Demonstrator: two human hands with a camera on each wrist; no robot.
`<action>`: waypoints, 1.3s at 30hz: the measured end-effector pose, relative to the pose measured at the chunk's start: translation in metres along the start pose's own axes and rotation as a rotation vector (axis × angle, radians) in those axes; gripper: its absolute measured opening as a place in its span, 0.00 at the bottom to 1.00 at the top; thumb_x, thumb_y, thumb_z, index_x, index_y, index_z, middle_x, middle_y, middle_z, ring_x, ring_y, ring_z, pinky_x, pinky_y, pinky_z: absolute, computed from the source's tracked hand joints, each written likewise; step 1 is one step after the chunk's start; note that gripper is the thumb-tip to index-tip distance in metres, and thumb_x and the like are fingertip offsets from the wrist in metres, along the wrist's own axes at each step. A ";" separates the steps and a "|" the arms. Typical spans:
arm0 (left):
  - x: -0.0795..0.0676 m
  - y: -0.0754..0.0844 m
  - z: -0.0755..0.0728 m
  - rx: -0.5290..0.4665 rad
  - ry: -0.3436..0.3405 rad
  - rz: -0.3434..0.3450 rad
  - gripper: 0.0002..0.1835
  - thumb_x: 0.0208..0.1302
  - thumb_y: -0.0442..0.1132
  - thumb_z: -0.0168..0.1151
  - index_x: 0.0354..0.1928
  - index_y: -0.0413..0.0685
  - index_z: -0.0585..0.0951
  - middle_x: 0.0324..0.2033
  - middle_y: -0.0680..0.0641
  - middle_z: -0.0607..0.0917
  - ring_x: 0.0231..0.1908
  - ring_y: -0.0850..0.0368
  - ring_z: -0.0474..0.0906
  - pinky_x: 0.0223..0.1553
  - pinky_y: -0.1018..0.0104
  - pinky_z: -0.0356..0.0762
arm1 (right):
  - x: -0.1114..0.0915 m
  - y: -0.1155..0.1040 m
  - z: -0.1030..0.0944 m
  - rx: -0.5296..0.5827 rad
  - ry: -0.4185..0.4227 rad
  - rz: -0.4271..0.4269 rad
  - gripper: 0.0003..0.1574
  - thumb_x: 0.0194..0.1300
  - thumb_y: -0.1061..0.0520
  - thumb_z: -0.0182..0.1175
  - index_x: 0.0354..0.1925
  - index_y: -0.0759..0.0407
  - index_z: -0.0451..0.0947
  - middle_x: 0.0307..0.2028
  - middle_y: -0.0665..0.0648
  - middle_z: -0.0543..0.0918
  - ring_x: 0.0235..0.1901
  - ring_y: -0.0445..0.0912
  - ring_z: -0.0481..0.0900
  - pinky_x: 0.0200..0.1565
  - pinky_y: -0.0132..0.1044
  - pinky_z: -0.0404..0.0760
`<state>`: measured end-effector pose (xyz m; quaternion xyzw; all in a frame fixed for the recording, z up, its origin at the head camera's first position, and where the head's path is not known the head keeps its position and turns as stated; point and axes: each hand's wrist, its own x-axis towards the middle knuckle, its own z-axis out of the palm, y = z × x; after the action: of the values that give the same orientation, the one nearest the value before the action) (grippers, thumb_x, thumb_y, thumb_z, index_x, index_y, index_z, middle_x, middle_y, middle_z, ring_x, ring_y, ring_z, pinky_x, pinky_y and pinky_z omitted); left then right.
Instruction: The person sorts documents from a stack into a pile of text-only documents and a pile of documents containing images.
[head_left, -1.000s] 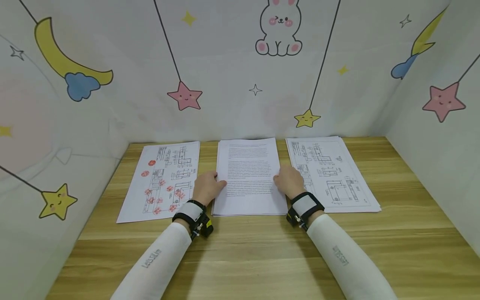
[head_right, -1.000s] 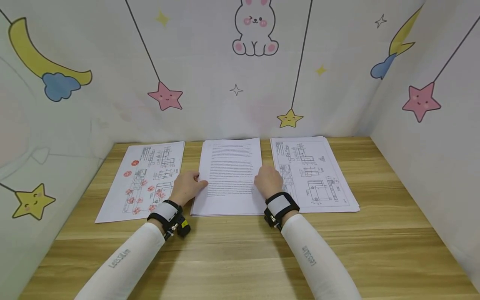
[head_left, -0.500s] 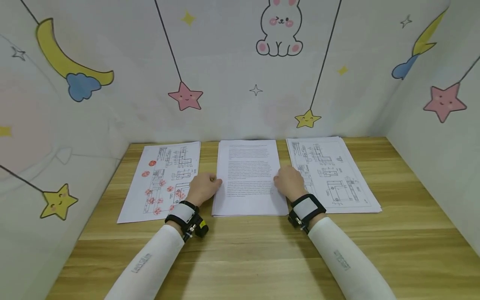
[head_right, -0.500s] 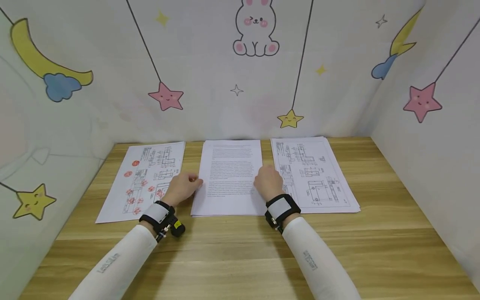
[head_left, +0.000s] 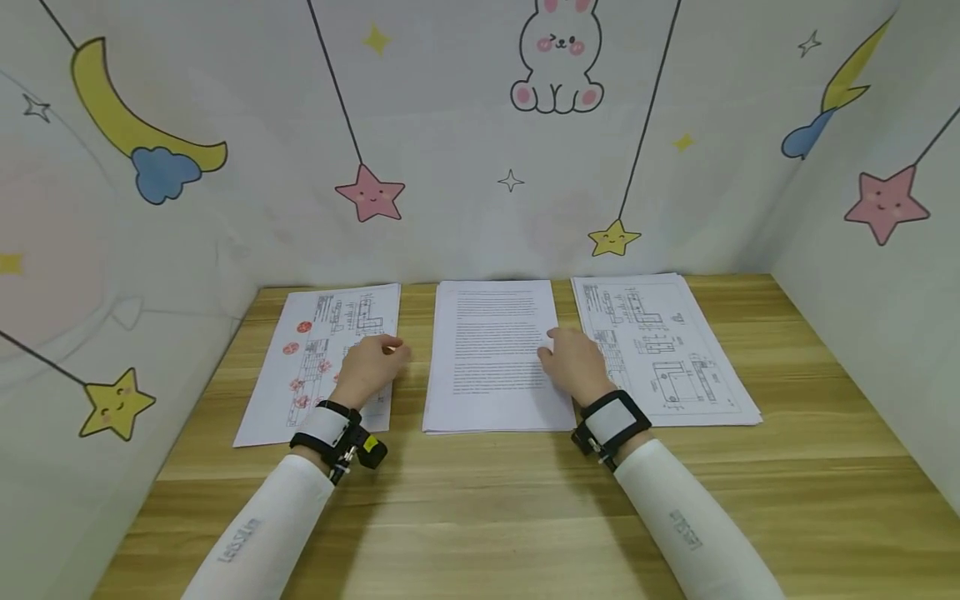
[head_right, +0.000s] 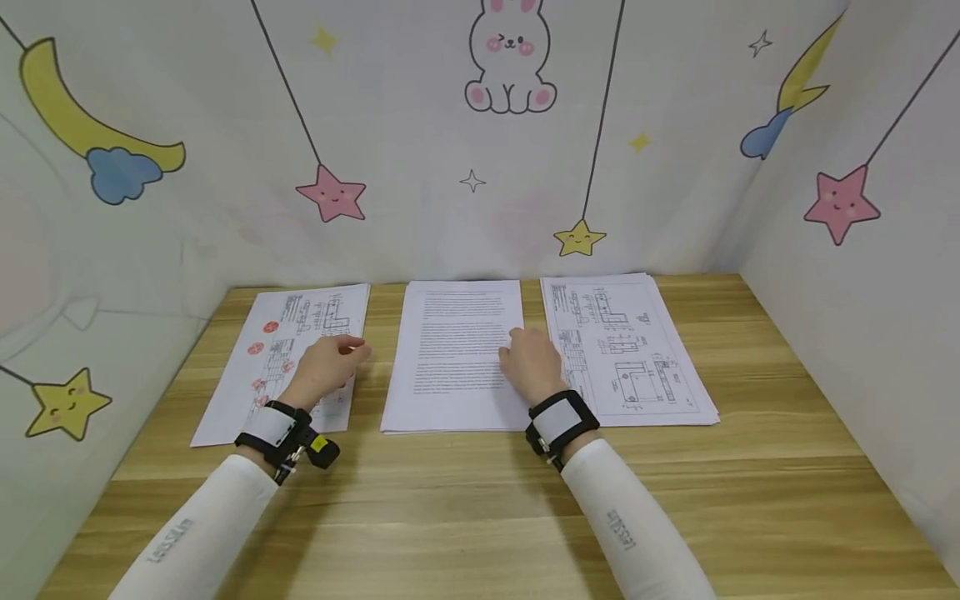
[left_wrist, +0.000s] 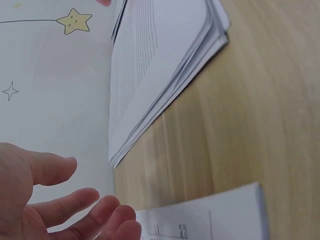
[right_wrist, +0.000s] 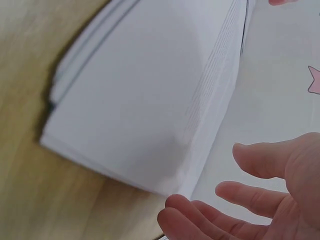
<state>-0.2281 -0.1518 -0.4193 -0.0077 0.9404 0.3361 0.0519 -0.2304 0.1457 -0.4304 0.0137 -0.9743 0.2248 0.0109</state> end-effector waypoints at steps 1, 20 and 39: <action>0.000 -0.001 -0.003 0.007 0.006 0.002 0.25 0.65 0.50 0.49 0.57 0.41 0.76 0.50 0.37 0.82 0.43 0.45 0.79 0.39 0.55 0.76 | 0.000 -0.001 0.000 -0.005 0.000 -0.004 0.26 0.64 0.52 0.55 0.55 0.66 0.75 0.52 0.68 0.80 0.29 0.52 0.80 0.24 0.40 0.76; -0.010 -0.059 -0.044 0.258 0.090 -0.100 0.28 0.66 0.49 0.49 0.58 0.33 0.72 0.51 0.27 0.78 0.36 0.40 0.76 0.25 0.60 0.69 | -0.014 -0.035 0.009 -0.099 0.113 -0.174 0.31 0.62 0.50 0.57 0.61 0.60 0.70 0.51 0.68 0.80 0.43 0.59 0.81 0.36 0.50 0.82; -0.017 -0.094 -0.071 0.190 0.001 -0.245 0.35 0.65 0.51 0.48 0.63 0.27 0.62 0.53 0.23 0.72 0.41 0.36 0.72 0.35 0.52 0.73 | -0.034 -0.087 0.027 -0.088 0.047 -0.328 0.34 0.62 0.49 0.58 0.65 0.55 0.66 0.54 0.64 0.79 0.51 0.59 0.77 0.36 0.53 0.83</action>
<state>-0.2135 -0.2693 -0.4225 -0.1179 0.9600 0.2367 0.0924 -0.1944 0.0565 -0.4180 0.1666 -0.9673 0.1775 0.0709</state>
